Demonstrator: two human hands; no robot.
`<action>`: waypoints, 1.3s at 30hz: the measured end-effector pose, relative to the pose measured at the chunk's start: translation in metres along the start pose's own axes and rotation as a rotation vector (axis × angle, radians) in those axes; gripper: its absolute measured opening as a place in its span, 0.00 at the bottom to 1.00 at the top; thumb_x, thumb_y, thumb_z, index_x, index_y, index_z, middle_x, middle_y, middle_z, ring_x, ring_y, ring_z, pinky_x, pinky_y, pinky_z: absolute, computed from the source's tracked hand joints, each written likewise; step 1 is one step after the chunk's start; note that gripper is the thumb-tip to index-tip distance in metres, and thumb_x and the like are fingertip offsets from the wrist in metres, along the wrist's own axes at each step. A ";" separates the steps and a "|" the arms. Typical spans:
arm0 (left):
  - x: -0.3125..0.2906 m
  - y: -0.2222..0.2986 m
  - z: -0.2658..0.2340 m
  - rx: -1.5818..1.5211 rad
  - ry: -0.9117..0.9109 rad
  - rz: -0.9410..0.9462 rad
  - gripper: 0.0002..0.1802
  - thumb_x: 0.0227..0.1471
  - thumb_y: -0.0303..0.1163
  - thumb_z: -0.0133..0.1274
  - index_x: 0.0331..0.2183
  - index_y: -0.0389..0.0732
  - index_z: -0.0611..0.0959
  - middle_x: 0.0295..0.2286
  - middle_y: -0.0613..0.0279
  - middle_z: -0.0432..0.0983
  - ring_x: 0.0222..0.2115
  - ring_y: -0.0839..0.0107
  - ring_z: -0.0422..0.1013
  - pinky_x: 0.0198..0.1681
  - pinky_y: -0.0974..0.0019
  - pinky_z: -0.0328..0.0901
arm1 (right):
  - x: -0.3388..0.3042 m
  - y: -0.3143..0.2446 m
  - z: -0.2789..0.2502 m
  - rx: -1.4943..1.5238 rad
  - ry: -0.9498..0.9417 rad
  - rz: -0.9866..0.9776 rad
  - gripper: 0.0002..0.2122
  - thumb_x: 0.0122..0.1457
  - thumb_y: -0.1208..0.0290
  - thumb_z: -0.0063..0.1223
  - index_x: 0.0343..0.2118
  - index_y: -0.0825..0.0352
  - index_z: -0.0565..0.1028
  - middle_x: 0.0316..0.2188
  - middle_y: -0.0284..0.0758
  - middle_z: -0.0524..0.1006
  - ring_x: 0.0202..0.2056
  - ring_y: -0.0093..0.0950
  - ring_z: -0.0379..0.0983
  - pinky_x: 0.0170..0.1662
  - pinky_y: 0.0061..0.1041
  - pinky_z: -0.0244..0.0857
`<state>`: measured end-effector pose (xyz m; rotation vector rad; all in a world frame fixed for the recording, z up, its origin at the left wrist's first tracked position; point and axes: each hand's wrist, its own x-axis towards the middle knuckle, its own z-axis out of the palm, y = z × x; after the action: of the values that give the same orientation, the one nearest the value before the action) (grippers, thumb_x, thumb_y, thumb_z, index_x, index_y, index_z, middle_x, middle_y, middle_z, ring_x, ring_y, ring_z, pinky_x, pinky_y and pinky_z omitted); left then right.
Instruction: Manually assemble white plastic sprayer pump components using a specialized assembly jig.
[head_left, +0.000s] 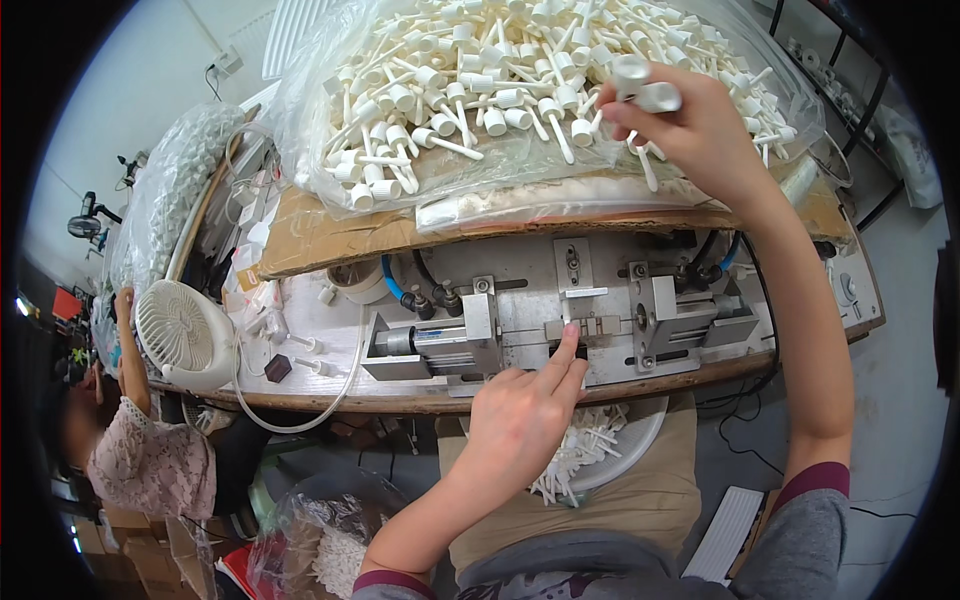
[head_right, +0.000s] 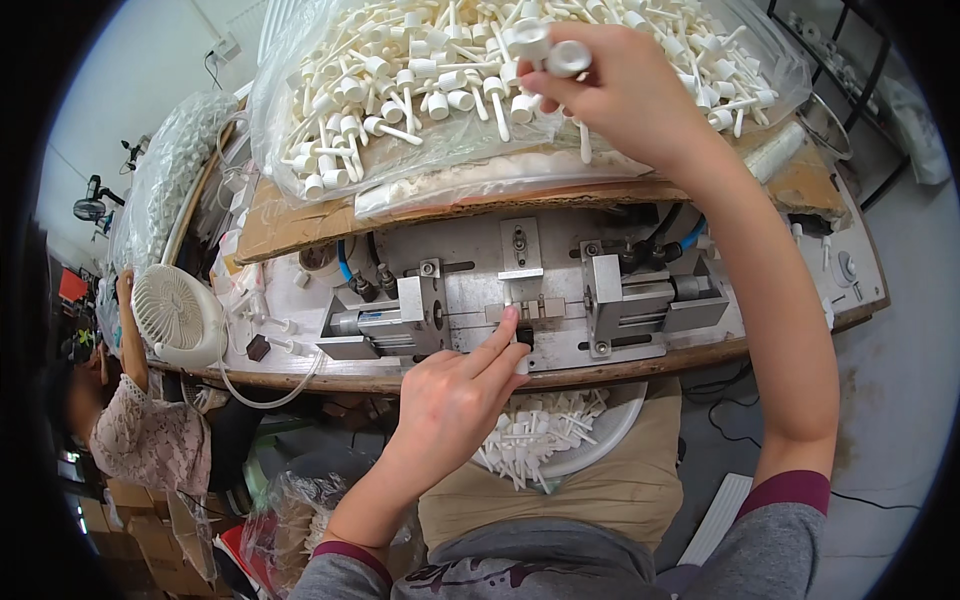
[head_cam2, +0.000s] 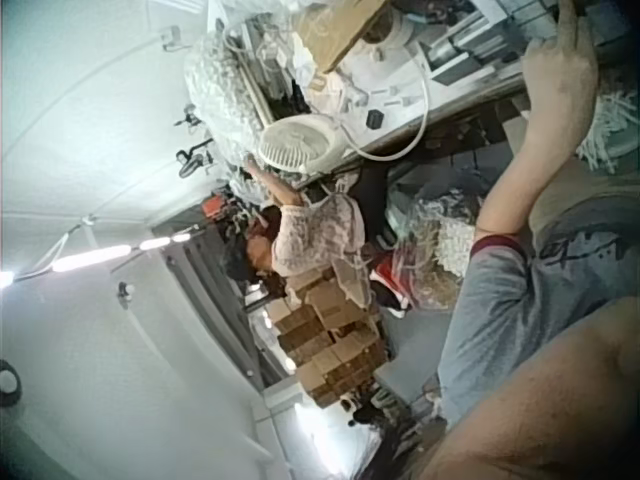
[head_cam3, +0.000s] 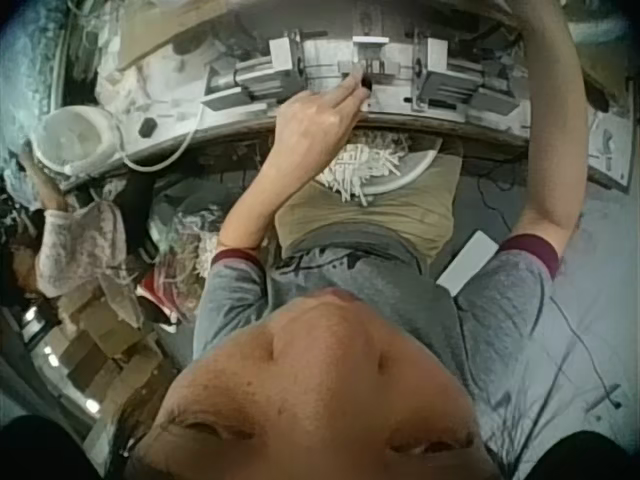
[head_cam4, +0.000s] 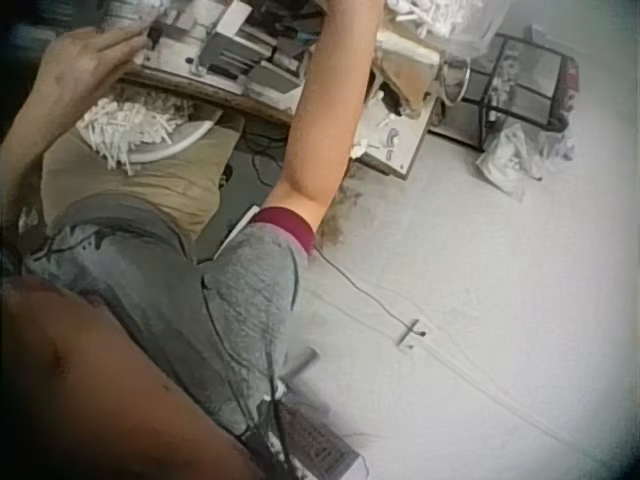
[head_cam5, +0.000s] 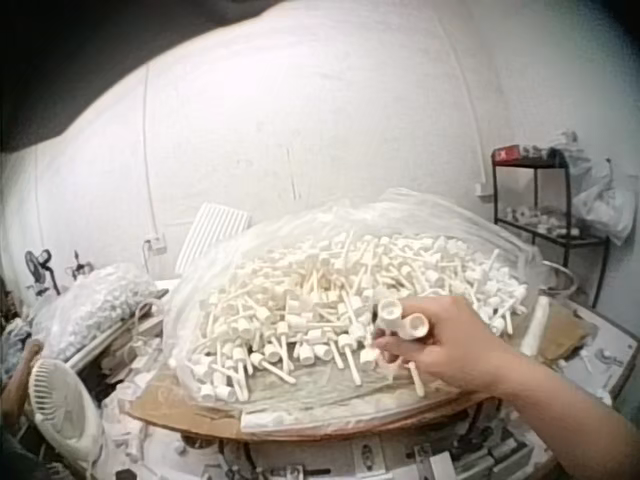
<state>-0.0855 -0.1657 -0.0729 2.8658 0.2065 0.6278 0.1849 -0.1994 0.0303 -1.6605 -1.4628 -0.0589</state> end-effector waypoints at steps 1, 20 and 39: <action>0.000 0.000 0.000 -0.007 0.000 -0.006 0.14 0.46 0.31 0.64 0.37 0.41 0.84 0.48 0.55 0.79 0.20 0.67 0.74 0.26 0.67 0.68 | -0.005 0.001 -0.001 -0.008 0.065 -0.040 0.06 0.60 0.70 0.59 0.35 0.67 0.80 0.29 0.36 0.82 0.30 0.27 0.80 0.34 0.25 0.71; -0.011 0.007 -0.026 -0.838 0.241 -0.198 0.19 0.40 0.15 0.67 0.39 0.34 0.86 0.42 0.55 0.76 0.37 0.71 0.77 0.36 0.70 0.78 | -0.143 -0.046 0.041 -0.382 0.079 -0.530 0.19 0.45 0.77 0.59 0.43 0.77 0.80 0.42 0.47 0.80 0.37 0.36 0.81 0.38 0.27 0.78; 0.005 0.001 -0.010 0.056 -0.083 -0.015 0.15 0.43 0.28 0.64 0.38 0.42 0.86 0.43 0.58 0.82 0.19 0.69 0.75 0.24 0.69 0.66 | -0.179 -0.063 0.032 0.083 0.067 -0.013 0.17 0.46 0.80 0.67 0.40 0.73 0.77 0.52 0.50 0.74 0.47 0.38 0.76 0.45 0.31 0.73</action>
<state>-0.0853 -0.1637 -0.0618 2.9341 0.2369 0.5072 0.0638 -0.3237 -0.0536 -1.5678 -1.4067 -0.0597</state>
